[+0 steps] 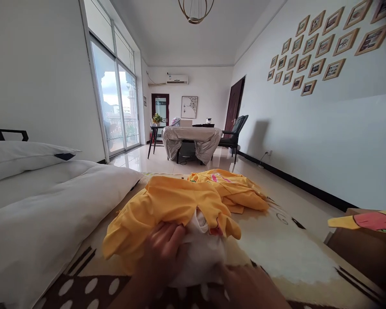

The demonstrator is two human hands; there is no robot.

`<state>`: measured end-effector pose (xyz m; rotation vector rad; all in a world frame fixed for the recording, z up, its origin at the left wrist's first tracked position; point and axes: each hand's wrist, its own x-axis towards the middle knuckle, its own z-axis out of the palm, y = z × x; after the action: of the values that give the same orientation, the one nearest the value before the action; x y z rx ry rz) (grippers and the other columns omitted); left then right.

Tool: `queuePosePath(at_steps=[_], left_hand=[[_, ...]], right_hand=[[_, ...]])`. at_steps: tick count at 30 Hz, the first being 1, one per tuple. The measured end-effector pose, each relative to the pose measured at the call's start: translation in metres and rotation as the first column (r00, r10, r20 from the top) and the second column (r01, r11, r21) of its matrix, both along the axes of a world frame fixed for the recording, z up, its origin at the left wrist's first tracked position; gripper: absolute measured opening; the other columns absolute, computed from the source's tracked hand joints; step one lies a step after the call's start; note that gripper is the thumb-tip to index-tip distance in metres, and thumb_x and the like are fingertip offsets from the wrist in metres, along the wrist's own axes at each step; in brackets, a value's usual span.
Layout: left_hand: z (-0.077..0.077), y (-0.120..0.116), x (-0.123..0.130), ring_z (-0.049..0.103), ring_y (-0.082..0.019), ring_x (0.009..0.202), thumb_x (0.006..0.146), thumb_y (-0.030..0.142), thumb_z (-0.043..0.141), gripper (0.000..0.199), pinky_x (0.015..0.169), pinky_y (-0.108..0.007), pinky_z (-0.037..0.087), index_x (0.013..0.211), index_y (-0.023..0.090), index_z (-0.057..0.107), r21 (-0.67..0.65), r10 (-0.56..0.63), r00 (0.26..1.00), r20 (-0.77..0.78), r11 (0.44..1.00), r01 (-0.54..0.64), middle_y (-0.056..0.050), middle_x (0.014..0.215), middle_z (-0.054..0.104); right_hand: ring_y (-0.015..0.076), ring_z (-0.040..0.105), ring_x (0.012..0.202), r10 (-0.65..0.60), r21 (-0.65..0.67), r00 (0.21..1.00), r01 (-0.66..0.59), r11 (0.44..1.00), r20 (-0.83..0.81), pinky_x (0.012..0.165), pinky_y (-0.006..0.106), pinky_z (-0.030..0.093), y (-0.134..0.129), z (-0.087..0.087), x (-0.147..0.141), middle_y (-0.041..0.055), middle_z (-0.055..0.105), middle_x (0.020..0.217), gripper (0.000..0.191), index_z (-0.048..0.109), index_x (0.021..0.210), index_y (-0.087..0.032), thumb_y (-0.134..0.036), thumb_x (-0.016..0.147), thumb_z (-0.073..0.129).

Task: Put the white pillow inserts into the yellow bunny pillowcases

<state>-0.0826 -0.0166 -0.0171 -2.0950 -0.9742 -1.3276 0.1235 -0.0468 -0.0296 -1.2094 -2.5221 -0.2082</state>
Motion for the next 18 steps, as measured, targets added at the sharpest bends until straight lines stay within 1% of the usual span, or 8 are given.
queuePosePath(at_steps=[2,3,6,8,12,14,16,18], left_hand=[[0.004,-0.003,-0.006,0.05,-0.015,0.057,0.082,0.006,0.046,0.013,0.059,-0.028,0.041,0.084,0.018,0.052,0.056,-0.021,0.999,0.041,0.998,0.018,-0.001,0.062,0.054],[0.006,-0.006,-0.007,0.049,-0.015,0.056,0.082,0.007,0.048,0.013,0.059,-0.028,0.041,0.087,0.017,0.054,0.103,-0.032,0.998,0.058,0.994,0.026,-0.001,0.062,0.054],[0.01,-0.016,-0.006,0.05,-0.016,0.057,0.082,0.005,0.051,0.014,0.059,-0.029,0.04,0.092,0.013,0.057,0.214,-0.063,0.998,0.032,0.975,0.054,-0.002,0.061,0.056],[0.01,-0.021,-0.004,0.05,-0.016,0.058,0.08,0.001,0.051,0.017,0.06,-0.03,0.04,0.091,0.012,0.058,0.245,-0.039,0.999,-0.006,0.969,0.039,-0.002,0.06,0.056],[0.012,-0.02,-0.006,0.05,-0.018,0.065,0.08,0.002,0.054,0.016,0.064,-0.032,0.039,0.092,0.011,0.06,0.294,0.091,0.996,0.009,0.952,-0.09,-0.006,0.067,0.058],[0.015,-0.017,-0.009,0.054,-0.022,0.078,0.081,0.005,0.055,0.02,0.073,-0.036,0.041,0.1,0.011,0.061,0.279,0.17,0.985,-0.013,0.947,-0.159,-0.01,0.081,0.061],[0.017,-0.017,-0.013,0.055,-0.027,0.096,0.081,0.007,0.053,0.031,0.085,-0.042,0.038,0.111,0.014,0.06,0.234,0.274,0.959,-0.067,0.939,-0.252,-0.014,0.099,0.064],[0.018,-0.016,-0.017,0.052,-0.03,0.112,0.079,0.005,0.049,0.043,0.09,-0.045,0.032,0.118,0.021,0.059,0.143,0.365,0.919,-0.151,0.928,-0.345,-0.014,0.119,0.062]], right_hand=[[0.0207,0.062,0.05,-0.086,0.028,0.996,0.085,0.996,0.034,0.043,0.031,0.034,0.004,0.008,-0.007,0.0025,0.069,0.062,0.003,0.063,0.076,-0.023,-0.021,0.074,0.063],[0.0217,0.064,0.055,-0.081,0.036,0.996,0.079,0.996,0.03,0.046,0.032,0.036,0.006,0.011,-0.014,0.003,0.07,0.068,0.008,0.063,0.079,-0.022,-0.019,0.073,0.063],[0.0234,0.065,0.075,0.046,0.036,0.997,-0.044,0.998,-0.058,0.063,0.032,0.046,0.014,0.016,-0.04,0.0062,0.071,0.088,0.019,0.063,0.093,-0.02,-0.018,0.074,0.061],[0.0236,0.063,0.09,0.122,0.056,0.982,-0.115,0.992,-0.141,0.077,0.033,0.047,0.021,0.016,-0.054,0.0078,0.068,0.101,0.025,0.06,0.104,-0.019,-0.017,0.08,0.057],[0.0225,0.056,0.101,0.275,0.146,0.93,-0.245,0.958,-0.244,0.09,0.036,0.045,0.036,0.009,-0.072,0.007,0.063,0.108,0.032,0.056,0.116,-0.02,-0.019,0.084,0.055],[0.023,0.053,0.109,0.352,0.217,0.912,-0.308,0.927,-0.212,0.096,0.039,0.043,0.039,0.0,-0.083,0.0067,0.062,0.116,0.036,0.054,0.121,-0.021,-0.02,0.085,0.055],[0.0235,0.05,0.118,0.405,0.302,0.905,-0.353,0.886,-0.13,0.102,0.043,0.04,0.037,-0.011,-0.099,0.0058,0.059,0.127,0.039,0.053,0.126,-0.025,-0.019,0.087,0.052],[0.0242,0.052,0.118,0.398,0.353,0.914,-0.347,0.869,-0.082,0.102,0.045,0.042,0.032,-0.022,-0.117,0.0042,0.06,0.128,0.04,0.055,0.126,-0.029,-0.018,0.088,0.049]])
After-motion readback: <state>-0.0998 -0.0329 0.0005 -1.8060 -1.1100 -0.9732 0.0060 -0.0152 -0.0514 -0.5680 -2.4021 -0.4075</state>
